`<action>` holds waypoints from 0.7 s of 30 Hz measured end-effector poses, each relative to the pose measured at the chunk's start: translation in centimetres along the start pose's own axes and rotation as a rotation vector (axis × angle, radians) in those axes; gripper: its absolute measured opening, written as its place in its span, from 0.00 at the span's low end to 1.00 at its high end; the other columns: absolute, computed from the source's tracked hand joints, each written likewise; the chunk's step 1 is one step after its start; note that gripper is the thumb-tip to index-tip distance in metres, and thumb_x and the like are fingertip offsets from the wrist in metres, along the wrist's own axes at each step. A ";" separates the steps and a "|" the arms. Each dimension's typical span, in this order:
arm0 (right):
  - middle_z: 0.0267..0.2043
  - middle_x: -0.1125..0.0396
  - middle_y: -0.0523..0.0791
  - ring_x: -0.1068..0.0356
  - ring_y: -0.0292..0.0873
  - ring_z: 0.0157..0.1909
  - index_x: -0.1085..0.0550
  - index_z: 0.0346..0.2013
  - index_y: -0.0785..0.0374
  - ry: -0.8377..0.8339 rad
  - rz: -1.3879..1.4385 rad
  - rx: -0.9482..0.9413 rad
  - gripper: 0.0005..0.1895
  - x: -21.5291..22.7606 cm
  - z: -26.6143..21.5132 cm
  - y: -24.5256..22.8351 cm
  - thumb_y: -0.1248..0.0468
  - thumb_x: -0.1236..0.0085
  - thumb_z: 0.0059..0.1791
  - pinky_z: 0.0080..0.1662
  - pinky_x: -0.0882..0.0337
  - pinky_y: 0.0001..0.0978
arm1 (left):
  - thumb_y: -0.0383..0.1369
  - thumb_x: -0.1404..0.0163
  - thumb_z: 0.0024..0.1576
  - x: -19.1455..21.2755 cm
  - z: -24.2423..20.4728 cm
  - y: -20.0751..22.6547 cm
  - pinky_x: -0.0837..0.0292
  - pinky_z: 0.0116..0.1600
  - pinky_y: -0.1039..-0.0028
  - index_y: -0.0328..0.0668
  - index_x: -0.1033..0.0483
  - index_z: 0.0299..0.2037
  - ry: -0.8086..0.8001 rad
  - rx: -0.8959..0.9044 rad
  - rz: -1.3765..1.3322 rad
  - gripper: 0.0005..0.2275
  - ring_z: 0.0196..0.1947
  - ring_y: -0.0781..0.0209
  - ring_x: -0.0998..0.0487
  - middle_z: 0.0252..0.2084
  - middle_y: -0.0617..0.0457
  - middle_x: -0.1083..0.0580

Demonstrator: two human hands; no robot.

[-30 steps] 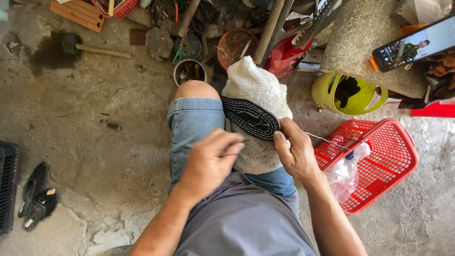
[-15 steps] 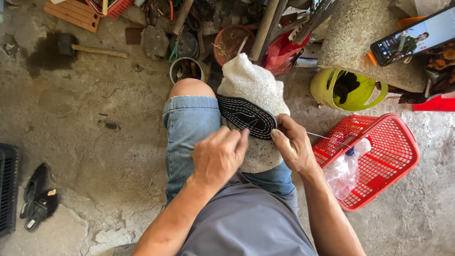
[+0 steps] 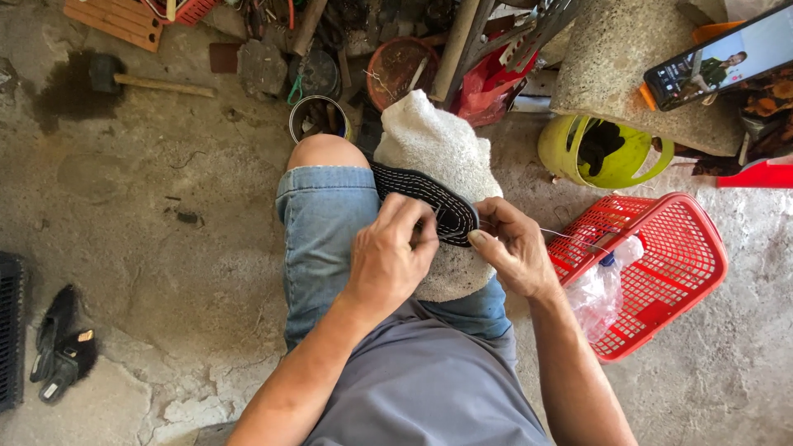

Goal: The person is sitting and sewing a black shoe insole with white thread using a needle. They hold the insole on a white cloth placed on their lap and repeatedly push the needle through the material to create stitches.

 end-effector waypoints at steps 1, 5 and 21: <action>0.28 0.32 0.46 0.33 0.36 0.33 0.23 0.45 0.69 -0.002 0.001 -0.004 0.17 0.0 0.3 -0.7 0.58 0.41 0.48 0.33 0.31 0.27 | 0.25 0.46 0.55 0.1 -0.1 -0.1 0.22 0.30 0.56 0.42 0.26 0.38 -0.001 0.004 0.000 0.04 0.29 0.42 0.20 0.36 0.48 0.29; 0.33 0.32 0.49 0.32 0.38 0.35 0.24 0.49 0.71 -0.080 0.017 0.027 0.22 1.1 0.7 -0.9 0.57 0.39 0.47 0.36 0.29 0.30 | 0.26 0.46 0.59 -0.9 -1.1 -2.5 0.19 0.44 0.62 0.41 0.23 0.38 -0.103 0.238 -0.519 0.01 0.40 0.46 0.17 0.39 0.46 0.26; 0.39 0.41 0.41 0.43 0.43 0.46 0.35 0.33 0.54 0.113 1.026 0.140 0.07 6.4 -2.7 -0.4 0.57 0.51 0.52 0.45 0.32 0.34 | 0.32 0.44 0.60 -1.9 -1.3 -2.0 0.25 0.59 0.73 0.48 0.18 0.46 -0.167 0.165 -0.425 0.06 0.50 0.62 0.26 0.46 0.52 0.31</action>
Point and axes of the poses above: each hand's wrist, its own z-axis towards the middle knuckle, its own x-axis out of the back of the hand, y = z × x, the point moved 7 cm from there along z, towards the middle knuckle
